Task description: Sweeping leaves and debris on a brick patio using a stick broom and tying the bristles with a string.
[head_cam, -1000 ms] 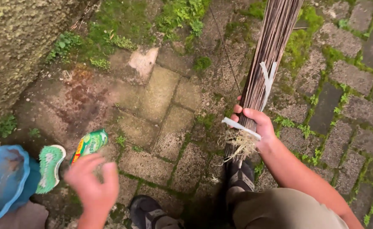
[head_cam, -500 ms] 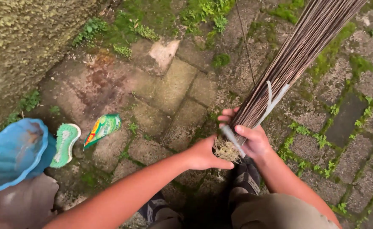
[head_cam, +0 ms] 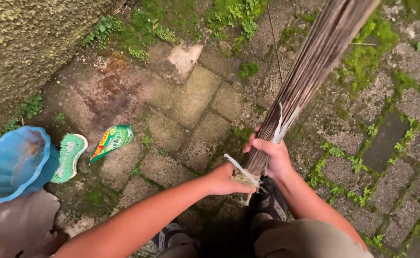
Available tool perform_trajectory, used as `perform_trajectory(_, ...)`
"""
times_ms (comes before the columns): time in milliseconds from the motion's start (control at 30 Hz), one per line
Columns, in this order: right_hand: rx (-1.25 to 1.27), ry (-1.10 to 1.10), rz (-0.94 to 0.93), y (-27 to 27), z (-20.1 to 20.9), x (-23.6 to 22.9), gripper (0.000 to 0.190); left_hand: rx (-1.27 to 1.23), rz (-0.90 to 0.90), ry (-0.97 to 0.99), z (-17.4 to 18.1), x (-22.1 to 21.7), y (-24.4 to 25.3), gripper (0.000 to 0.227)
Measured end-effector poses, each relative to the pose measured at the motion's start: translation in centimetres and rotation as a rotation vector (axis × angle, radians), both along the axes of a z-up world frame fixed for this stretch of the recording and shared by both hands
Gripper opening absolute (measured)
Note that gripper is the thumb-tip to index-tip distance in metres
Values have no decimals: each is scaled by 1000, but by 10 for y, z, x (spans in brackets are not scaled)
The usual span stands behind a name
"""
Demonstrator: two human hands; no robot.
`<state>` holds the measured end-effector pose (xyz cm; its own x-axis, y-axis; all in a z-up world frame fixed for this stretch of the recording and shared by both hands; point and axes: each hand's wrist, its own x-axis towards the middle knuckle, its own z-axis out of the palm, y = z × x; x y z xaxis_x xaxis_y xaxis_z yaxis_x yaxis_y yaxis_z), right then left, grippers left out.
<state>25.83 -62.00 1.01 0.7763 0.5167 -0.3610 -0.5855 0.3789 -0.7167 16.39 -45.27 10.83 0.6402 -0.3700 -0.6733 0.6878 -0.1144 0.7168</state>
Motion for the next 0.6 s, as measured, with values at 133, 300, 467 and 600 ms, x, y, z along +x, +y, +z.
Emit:
perform_trajectory(133,-270,-304,-114,11,51,17,37,-21,-14,53,22,11,24,128)
perform_trajectory(300,-754,-849,-550,-53,1,83,59,74,196,90,-12,8,52,120)
perform_trajectory(467,-1027,-295,-694,-54,6,113,99,235,192,257,-34,8,67,109)
perform_trajectory(600,-915,-379,-825,-77,-77,152,69,247,184,190,-18,14,69,104)
